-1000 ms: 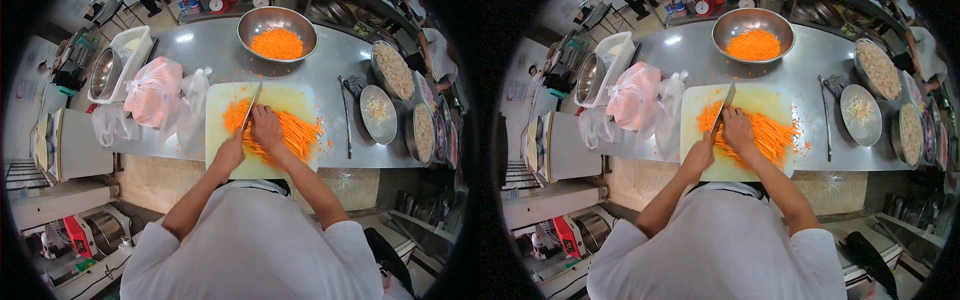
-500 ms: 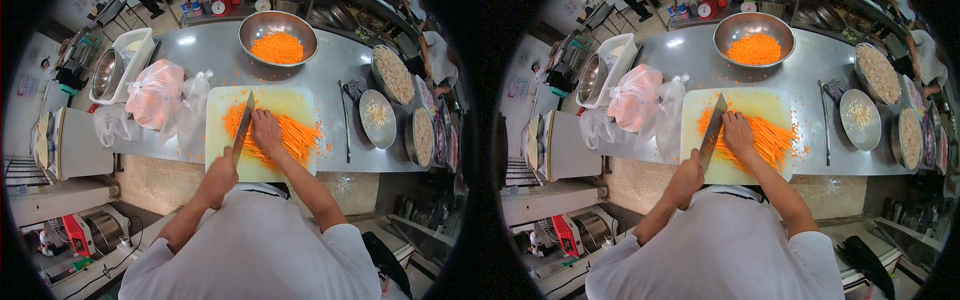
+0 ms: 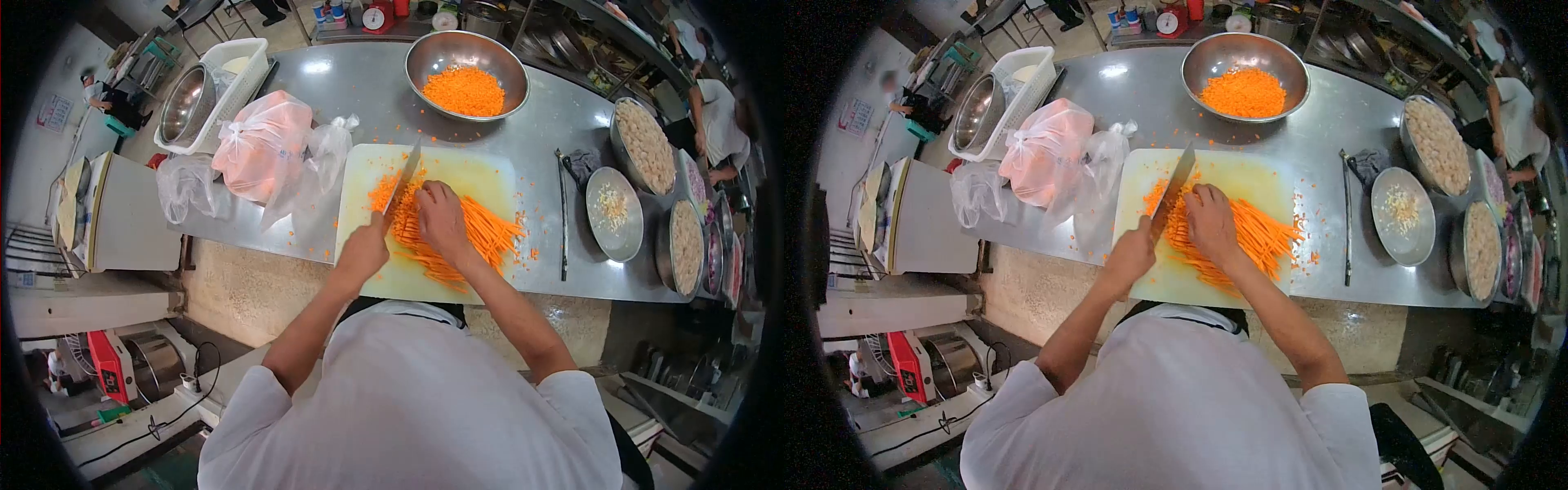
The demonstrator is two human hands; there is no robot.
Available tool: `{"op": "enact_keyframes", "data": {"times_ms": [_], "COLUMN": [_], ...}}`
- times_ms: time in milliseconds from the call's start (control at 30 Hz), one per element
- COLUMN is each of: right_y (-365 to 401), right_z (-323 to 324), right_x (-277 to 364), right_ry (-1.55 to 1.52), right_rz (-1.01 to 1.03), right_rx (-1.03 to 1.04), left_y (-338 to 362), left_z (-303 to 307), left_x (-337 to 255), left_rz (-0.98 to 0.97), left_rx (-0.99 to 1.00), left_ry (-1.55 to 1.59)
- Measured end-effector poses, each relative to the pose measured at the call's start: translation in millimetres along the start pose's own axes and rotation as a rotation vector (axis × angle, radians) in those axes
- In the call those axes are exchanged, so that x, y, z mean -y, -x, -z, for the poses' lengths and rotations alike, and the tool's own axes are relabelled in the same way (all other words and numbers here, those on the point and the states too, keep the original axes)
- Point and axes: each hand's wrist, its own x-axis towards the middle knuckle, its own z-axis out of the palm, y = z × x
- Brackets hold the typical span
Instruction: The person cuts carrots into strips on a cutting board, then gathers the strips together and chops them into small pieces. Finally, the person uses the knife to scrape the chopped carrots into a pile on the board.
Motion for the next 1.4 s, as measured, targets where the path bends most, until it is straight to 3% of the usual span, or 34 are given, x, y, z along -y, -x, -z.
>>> {"op": "enact_keyframes", "data": {"times_ms": [133,233,333,467,600,667,733,800,867,900,1000,1067,1167,1300,1400], "right_y": [12.5,14.2,12.8,12.5,14.8,17.3,13.7,12.1,14.4,13.2,17.7,12.5,15.5,16.9,12.8], "right_z": [-9.7,-9.5,-9.4,-7.6,-8.6,-6.3,-9.3,-9.1,-7.7,-6.7,-8.6,-10.0,-6.9,-8.3,-9.3], "right_x": [-3.8,-0.4,-2.0,-1.4,-1.1,-2.9,-4.2,-3.7,-1.3,-0.9,-3.7,-4.9,-1.7,-5.1,-4.8], "right_ry": [0.024,0.096,0.107,0.081,0.102,0.109,0.083,0.077,0.065,0.082,0.089,0.075,0.049,0.038,0.033], "right_rz": [0.08,0.056,0.082,0.075,0.094,0.112,0.083,0.06,0.048,0.063,0.088,0.072,0.06,0.077,0.054], "right_rx": [0.098,0.139,0.147,0.136,0.151,0.143,0.153,0.168,0.205,0.195,0.176,0.151,0.162,0.162,0.116], "left_y": [42.1,22.3,9.9,58.7,4.4,11.2,45.3,49.0,24.2,8.5,31.2,47.9,25.5,32.6,52.7], "left_z": [51.1,-12.1,-0.1,26.5,-42.6,-12.3,22.0,0.3,-41.5,-47.8,15.9,9.1,-47.1,6.2,-30.1], "left_x": [-39.7,-15.0,-30.3,-45.9,-20.4,-33.4,-51.8,-49.0,-38.4,-25.9,-58.0,-56.8,-40.2,-60.5,-52.2], "left_rz": [0.156,0.043,0.046,0.095,0.049,0.028,0.096,0.069,0.185,0.107,0.175,0.14,0.218,0.16,0.107], "left_rx": [0.096,0.083,0.038,0.092,-0.029,-0.07,0.026,-0.013,-0.01,-0.048,0.032,0.032,-0.015,-0.002,-0.098], "left_ry": [0.059,0.074,0.111,0.192,0.126,0.101,0.209,0.23,0.104,0.121,0.177,0.224,0.192,0.215,0.294]}}
